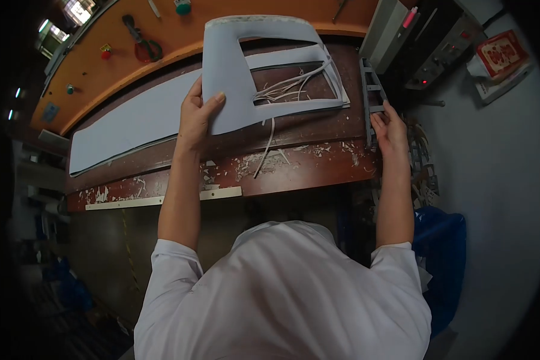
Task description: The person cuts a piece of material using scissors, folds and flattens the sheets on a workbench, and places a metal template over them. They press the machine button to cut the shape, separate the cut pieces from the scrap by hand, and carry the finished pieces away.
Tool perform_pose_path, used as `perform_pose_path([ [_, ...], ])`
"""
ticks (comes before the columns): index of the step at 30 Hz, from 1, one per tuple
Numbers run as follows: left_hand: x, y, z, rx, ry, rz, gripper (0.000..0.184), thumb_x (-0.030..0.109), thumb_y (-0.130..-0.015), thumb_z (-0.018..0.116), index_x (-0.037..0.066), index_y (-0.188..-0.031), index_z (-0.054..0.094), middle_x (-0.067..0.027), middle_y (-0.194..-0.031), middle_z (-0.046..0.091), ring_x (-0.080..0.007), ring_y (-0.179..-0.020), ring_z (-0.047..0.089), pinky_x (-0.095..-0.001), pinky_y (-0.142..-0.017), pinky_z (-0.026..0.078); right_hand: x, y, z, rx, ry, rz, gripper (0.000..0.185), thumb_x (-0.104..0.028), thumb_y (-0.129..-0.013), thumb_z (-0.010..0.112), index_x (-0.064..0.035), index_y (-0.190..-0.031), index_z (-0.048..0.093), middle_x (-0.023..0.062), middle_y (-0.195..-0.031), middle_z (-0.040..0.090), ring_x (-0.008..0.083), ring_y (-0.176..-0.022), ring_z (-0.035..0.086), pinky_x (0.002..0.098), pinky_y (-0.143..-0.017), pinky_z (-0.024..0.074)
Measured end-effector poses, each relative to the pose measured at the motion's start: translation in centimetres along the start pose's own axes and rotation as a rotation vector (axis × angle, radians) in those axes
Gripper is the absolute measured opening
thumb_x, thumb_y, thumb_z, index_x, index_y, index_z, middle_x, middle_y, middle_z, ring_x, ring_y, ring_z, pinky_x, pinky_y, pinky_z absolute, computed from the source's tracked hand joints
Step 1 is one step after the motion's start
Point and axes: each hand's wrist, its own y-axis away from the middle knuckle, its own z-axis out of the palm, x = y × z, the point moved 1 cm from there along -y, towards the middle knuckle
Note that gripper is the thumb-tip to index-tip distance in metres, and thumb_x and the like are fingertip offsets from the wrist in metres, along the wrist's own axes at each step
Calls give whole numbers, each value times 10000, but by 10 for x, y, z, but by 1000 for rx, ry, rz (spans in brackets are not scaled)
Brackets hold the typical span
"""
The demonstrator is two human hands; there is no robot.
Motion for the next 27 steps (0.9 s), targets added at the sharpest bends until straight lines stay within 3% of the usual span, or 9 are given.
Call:
perform_pose_path([
  [4,27,60,-13,58,115,21,683,78,-850,723,-31,-1459,434,-131,-1289,631,-199,-1181,610,-334,-1017,488,8,-25,11,-10,-86,122,430,-207,-932,721,58,-1227,554,188,-1213,572,330,-1214,571,455,-1062,497],
  [9,26,169,-94,151,141,-53,740,177,-803,780,-26,-1433,449,-126,-1255,646,-215,-1136,645,-359,-1006,513,12,-38,2,-81,-50,94,396,-201,-934,723,77,-1174,573,194,-1145,590,296,-1085,609,487,-1082,499],
  [12,32,248,-124,256,176,-159,754,181,-793,795,-26,-1431,452,-117,-1250,647,-200,-1135,644,-353,-993,521,9,-37,-2,-121,25,88,424,-227,-933,731,103,-1154,580,178,-1134,612,304,-1142,600,461,-1077,517],
  [15,20,311,-138,274,259,-233,713,110,-822,768,-27,-1440,438,-98,-1309,615,-173,-1189,607,-335,-1038,481,7,-69,-24,-287,80,161,525,-303,-980,665,107,-1282,534,212,-1288,588,316,-1267,552,430,-1117,470],
  [18,13,345,-138,378,288,-173,816,146,-774,813,-18,-1468,416,-103,-1321,611,-195,-1200,613,-360,-1054,481,4,-104,-34,-258,180,244,620,-387,-999,611,92,-1372,489,214,-1389,555,290,-1315,529,361,-1152,410],
  [19,14,354,-139,400,322,-148,839,145,-766,814,-20,-1477,401,-106,-1337,600,-199,-1208,608,-363,-1059,476,4,-100,-28,-286,251,186,633,-394,-989,628,80,-1385,488,214,-1397,541,294,-1317,520,378,-1131,436],
  [22,17,396,-159,465,356,-88,810,110,-790,772,-12,-1494,388,-96,-1338,600,-175,-1213,598,-347,-1069,463,21,-60,22,182,502,-91,485,-307,-1004,613,54,-1326,584,175,-1335,591,296,-1206,589,418,-995,545],
  [24,26,431,-178,536,340,-63,794,112,-791,775,3,-1485,404,-96,-1320,610,-176,-1197,609,-350,-1064,469,43,12,71,141,746,-540,463,-311,-1026,561,58,-1301,615,166,-1322,609,298,-1194,597,434,-945,564],
  [27,28,487,-215,673,373,7,752,128,-810,764,17,-1471,423,-95,-1308,617,-178,-1173,621,-348,-1055,478,127,151,156,-309,708,-578,411,-295,-1071,494,0,-1341,591,115,-1292,635,247,-1157,594,370,-969,505],
])
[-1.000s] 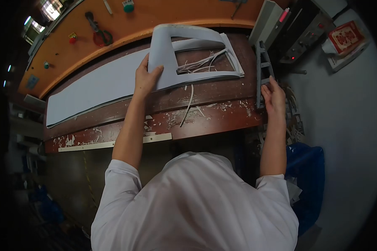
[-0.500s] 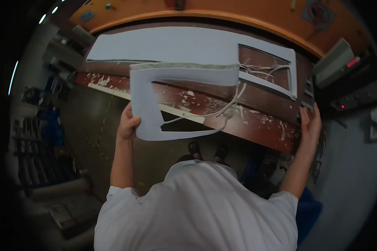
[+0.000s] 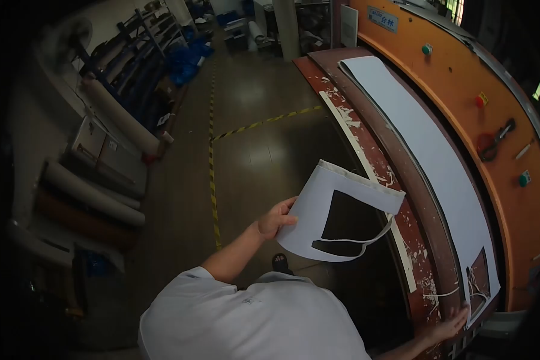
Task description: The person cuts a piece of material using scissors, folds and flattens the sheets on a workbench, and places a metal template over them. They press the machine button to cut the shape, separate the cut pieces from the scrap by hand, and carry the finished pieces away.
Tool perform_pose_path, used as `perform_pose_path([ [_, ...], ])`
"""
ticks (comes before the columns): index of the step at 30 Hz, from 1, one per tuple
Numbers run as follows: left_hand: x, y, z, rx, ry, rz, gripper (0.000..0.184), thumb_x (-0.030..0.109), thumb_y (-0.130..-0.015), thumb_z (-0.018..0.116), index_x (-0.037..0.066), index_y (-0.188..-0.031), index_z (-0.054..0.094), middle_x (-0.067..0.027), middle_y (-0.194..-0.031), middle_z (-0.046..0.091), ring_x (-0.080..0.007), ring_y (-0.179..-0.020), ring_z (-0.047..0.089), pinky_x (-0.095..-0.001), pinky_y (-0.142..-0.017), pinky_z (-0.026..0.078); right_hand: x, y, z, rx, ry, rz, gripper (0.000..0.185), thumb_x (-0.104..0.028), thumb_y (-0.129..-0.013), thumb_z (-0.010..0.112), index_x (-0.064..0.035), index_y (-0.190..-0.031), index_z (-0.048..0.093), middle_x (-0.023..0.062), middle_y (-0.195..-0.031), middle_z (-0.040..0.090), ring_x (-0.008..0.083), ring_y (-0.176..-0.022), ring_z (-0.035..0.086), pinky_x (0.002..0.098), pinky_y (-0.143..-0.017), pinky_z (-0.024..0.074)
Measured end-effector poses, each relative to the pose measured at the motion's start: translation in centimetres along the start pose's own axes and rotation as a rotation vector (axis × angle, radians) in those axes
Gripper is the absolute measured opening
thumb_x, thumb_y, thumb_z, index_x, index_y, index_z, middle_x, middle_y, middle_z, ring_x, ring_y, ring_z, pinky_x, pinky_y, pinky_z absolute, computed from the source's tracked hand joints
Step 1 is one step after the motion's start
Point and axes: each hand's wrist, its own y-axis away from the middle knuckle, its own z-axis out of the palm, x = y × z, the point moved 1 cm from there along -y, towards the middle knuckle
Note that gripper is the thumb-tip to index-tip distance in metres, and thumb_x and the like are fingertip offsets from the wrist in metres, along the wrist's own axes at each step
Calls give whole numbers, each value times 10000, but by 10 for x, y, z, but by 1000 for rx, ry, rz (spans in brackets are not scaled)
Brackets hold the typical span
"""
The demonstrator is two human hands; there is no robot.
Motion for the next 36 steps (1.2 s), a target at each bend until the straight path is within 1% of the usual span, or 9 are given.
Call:
perform_pose_path([
  [3,23,12,-50,86,27,88,678,151,-850,737,28,-1448,442,-90,-1301,617,-180,-1172,620,-340,-1044,483,-91,148,149,-634,-207,132,376,-236,-1050,535,-30,-1364,566,80,-1352,608,162,-1236,565,319,-967,467],
  [7,47,24,-104,261,105,204,582,156,-910,688,25,-1425,453,-86,-1273,618,-175,-1159,612,-343,-1025,484,-148,297,270,-1307,-97,45,594,-213,-934,693,14,-1437,472,188,-1402,567,282,-1306,544,383,-1072,438],
  [11,48,36,-156,471,123,276,555,176,-957,648,-1,-1431,421,-101,-1291,584,-190,-1181,572,-352,-1043,450,-189,382,346,-1630,86,-143,740,-419,-902,718,45,-1419,463,306,-1322,579,416,-1206,604,433,-985,509],
  [17,39,42,-214,679,223,258,556,256,-1009,606,-15,-1443,390,-111,-1318,541,-206,-1200,533,-366,-1036,429,-190,459,448,-1991,199,-80,664,-357,-907,745,34,-1388,508,216,-1010,692,270,-890,705,386,-778,556],
  [18,42,40,-226,712,156,272,544,259,-1018,595,-16,-1441,393,-109,-1324,537,-200,-1203,528,-365,-1031,428,-181,472,466,-1991,180,-78,605,-324,-915,738,28,-1364,535,167,-877,692,226,-770,693,375,-727,553],
  [27,99,-12,-390,1169,-297,355,493,349,-1070,511,22,-1435,460,-73,-1312,569,-152,-1157,543,-333,-927,454,-175,535,713,-2182,-23,-186,450,-212,-928,694,11,-1307,598,169,-954,720,204,-799,705,352,-747,560],
  [28,107,-22,-405,1273,-313,302,497,373,-1057,534,19,-1405,507,-73,-1239,615,-144,-1042,602,-304,-807,494,-179,535,748,-2162,-47,-207,438,-202,-926,691,10,-1300,604,167,-957,722,201,-783,707,349,-739,562],
  [34,27,10,-573,1337,-514,-243,460,365,-1031,574,13,-1326,596,-120,-1245,643,-203,-1080,648,-330,-846,508,-226,496,916,-2037,-9,84,459,-243,-914,688,20,-1281,611,171,-866,714,208,-632,703,332,-569,583],
  [36,20,16,-576,1376,-280,-432,454,362,-1008,601,9,-1293,622,-129,-1201,656,-213,-1075,647,-341,-851,514,-233,490,967,-1996,23,121,460,-248,-915,691,27,-1276,614,168,-861,710,202,-616,696,333,-551,583],
])
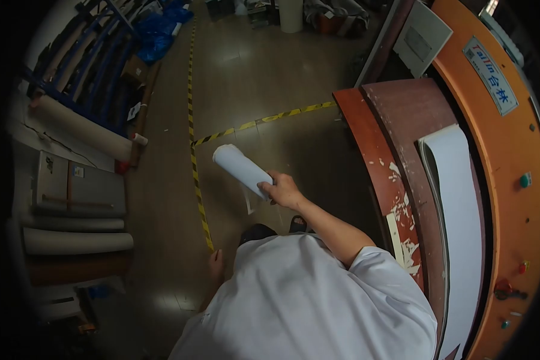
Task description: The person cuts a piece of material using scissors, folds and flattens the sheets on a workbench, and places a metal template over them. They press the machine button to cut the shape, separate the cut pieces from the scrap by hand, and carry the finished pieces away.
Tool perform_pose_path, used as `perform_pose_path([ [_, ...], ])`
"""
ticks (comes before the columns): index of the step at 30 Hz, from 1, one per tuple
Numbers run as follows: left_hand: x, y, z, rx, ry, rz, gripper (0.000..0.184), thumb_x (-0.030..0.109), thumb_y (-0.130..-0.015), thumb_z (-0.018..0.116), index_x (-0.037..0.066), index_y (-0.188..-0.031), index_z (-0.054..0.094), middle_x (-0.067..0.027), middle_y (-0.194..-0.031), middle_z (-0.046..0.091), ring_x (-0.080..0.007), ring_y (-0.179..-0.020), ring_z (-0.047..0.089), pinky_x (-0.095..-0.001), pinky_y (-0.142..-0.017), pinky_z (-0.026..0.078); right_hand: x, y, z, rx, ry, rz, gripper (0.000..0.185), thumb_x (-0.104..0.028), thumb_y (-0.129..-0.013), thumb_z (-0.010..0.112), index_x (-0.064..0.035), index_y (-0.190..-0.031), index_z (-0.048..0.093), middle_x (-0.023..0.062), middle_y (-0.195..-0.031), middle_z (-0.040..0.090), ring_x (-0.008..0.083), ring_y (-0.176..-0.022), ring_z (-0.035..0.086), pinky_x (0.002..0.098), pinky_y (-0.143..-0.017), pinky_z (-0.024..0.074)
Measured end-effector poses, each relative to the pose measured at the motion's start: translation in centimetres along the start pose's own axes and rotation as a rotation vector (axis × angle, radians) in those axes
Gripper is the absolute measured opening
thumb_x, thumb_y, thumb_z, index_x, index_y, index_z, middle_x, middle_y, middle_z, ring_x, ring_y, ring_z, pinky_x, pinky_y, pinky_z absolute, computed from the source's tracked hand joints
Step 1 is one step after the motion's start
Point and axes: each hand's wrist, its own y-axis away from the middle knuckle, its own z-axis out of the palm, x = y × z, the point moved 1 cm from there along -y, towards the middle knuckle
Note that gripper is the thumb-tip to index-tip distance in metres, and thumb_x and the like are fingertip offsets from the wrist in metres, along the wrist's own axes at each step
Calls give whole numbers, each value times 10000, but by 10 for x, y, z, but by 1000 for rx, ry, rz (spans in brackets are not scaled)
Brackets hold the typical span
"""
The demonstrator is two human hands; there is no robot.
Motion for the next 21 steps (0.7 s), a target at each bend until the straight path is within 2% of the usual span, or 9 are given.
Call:
perform_pose_path([
  [1,1,-2,2,-15,26,-131,452,361,-997,615,7,-1277,635,-134,-1179,662,-218,-1073,647,-346,-854,517,-5,-21,-12,15,16,11,458,-248,-916,691,28,-1273,616,167,-861,708,199,-609,693,335,-547,583],
  [3,8,-13,12,-47,6,-237,455,358,-992,620,6,-1280,634,-136,-1173,665,-216,-1057,650,-345,-845,519,-10,-64,-30,61,10,9,452,-238,-915,690,45,-1261,617,164,-846,701,187,-582,676,332,-538,576],
  [7,54,-65,43,-123,-106,-231,463,352,-983,630,3,-1286,631,-140,-1161,671,-211,-1026,657,-343,-826,524,-21,-156,-65,149,-122,-2,462,-220,-920,691,80,-1259,598,159,-847,694,179,-554,652,307,-522,548],
  [10,120,-138,66,-184,-198,-169,469,348,-976,637,0,-1290,630,-143,-1152,675,-207,-1003,662,-342,-812,528,-28,-230,-92,200,-170,6,480,-220,-931,683,96,-1274,572,147,-825,678,174,-556,649,303,-530,550],
  [13,212,-227,80,-236,-315,-54,475,344,-969,644,-2,-1294,628,-147,-1144,680,-203,-980,667,-340,-798,532,-36,-308,-122,271,-232,61,470,-212,-938,680,104,-1268,570,149,-821,675,177,-552,647,301,-526,552],
  [16,335,-321,78,-247,-432,64,482,339,-962,652,-4,-1298,626,-150,-1135,684,-199,-957,672,-338,-783,535,-53,-368,-150,373,-332,122,467,-220,-945,685,101,-1267,577,157,-886,669,180,-588,643,309,-533,564],
  [21,543,-457,65,-125,-249,258,484,318,-982,640,-19,-1327,591,-109,-1103,681,-171,-913,656,-323,-778,530,-72,-444,-205,492,-401,196,470,-245,-954,682,70,-1288,582,142,-957,661,172,-654,623,309,-571,577],
])
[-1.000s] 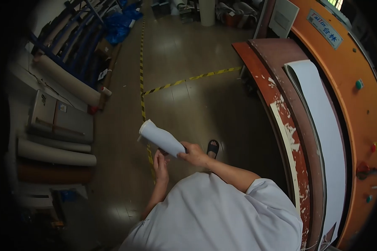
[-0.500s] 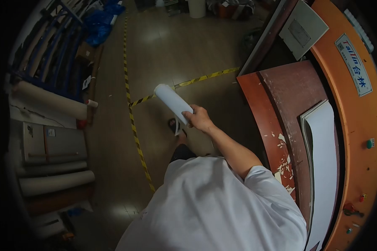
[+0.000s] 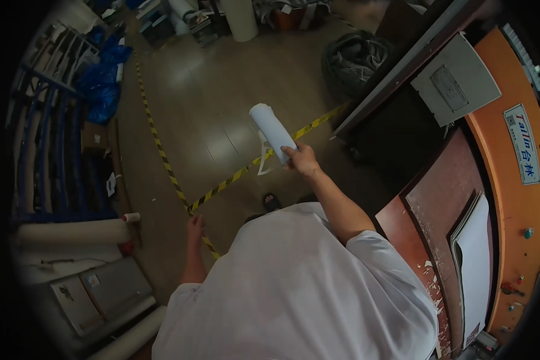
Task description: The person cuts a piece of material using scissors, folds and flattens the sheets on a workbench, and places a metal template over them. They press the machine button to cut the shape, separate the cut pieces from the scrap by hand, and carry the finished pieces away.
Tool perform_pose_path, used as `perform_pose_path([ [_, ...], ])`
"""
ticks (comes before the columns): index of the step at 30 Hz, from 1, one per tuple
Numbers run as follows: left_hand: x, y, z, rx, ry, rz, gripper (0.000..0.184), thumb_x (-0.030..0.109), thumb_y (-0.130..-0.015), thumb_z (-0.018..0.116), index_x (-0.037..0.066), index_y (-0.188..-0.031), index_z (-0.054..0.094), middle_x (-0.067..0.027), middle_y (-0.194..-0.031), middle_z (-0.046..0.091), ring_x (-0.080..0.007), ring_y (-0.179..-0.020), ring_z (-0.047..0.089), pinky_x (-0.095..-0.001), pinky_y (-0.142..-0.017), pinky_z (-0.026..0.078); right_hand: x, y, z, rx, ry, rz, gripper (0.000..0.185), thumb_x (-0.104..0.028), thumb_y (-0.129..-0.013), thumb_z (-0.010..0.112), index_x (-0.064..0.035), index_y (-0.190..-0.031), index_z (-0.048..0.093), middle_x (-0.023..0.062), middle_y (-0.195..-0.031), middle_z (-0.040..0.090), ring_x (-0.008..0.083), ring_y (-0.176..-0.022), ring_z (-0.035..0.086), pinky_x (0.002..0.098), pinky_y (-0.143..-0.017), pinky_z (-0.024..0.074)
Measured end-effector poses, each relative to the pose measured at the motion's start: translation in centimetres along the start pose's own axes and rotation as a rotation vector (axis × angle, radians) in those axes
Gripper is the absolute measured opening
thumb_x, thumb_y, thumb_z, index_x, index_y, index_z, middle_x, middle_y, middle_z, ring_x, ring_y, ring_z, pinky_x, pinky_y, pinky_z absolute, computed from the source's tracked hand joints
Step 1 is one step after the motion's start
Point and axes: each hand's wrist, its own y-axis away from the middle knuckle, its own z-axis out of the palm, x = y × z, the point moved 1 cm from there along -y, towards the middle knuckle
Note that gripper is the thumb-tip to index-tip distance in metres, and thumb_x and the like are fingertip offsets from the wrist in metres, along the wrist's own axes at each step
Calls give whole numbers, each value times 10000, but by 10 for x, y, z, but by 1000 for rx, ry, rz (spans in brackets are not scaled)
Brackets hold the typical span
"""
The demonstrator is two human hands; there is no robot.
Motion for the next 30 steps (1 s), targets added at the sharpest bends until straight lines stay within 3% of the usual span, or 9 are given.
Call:
perform_pose_path([
  [5,118,-94,-12,42,-3,48,467,312,-992,637,3,-1336,578,-80,-1080,673,-162,-913,648,-313,-772,522,-28,-89,-23,152,-37,42,459,-270,-952,680,39,-1281,598,111,-939,652,170,-694,614,309,-614,574],
  [10,116,-123,38,-142,-46,-104,414,291,-977,655,24,-1287,589,-47,-989,658,-132,-850,632,-296,-666,510,-61,-205,-78,291,-160,78,416,-262,-948,672,25,-1244,617,106,-891,643,172,-681,615,325,-617,571],
  [13,119,-114,83,-189,-332,-105,494,297,-933,707,13,-1324,605,-76,-1052,691,-152,-851,661,-301,-663,526,-108,-274,-135,405,-164,37,390,-258,-946,667,21,-1214,625,96,-849,632,173,-659,617,335,-614,568],
  [19,181,-135,148,-288,-263,-179,506,310,-948,687,-13,-1328,598,-103,-1098,689,-166,-920,662,-313,-745,529,-193,-428,-316,727,-142,-175,484,-287,-927,682,55,-1258,591,123,-915,668,202,-646,654,350,-622,574],
  [22,237,-171,159,-272,-131,-156,514,316,-956,677,-27,-1330,595,-116,-1120,688,-173,-955,662,-318,-785,530,-172,-521,-416,1210,470,-334,541,-319,-911,701,44,-1294,578,157,-1011,692,239,-824,693,384,-693,581],
  [24,281,-203,170,-260,-48,-130,519,320,-961,670,-35,-1332,593,-125,-1136,688,-178,-978,662,-322,-813,531,-182,-552,-435,1261,728,-287,558,-339,-904,709,34,-1299,582,171,-1066,701,270,-939,695,398,-768,575],
  [28,411,-247,206,-226,-209,-54,520,325,-964,669,-18,-1345,582,-109,-1145,684,-171,-993,657,-328,-799,532,-179,-536,-369,554,216,45,557,-383,-889,721,6,-1275,624,195,-1195,695,334,-1065,681,385,-899,535],
  [29,426,-269,211,-249,-234,-16,521,323,-963,671,-12,-1350,579,-104,-1143,684,-171,-991,658,-328,-795,532,-167,-517,-330,655,328,-120,400,-384,-864,707,-22,-1035,718,172,-927,738,352,-863,700,429,-773,529],
  [30,439,-288,217,-273,-254,26,521,322,-961,672,-6,-1355,575,-98,-1141,685,-171,-989,658,-329,-792,532,-144,-507,-306,568,531,-122,385,-381,-866,698,-39,-1041,722,183,-942,729,349,-874,703,430,-786,537],
])
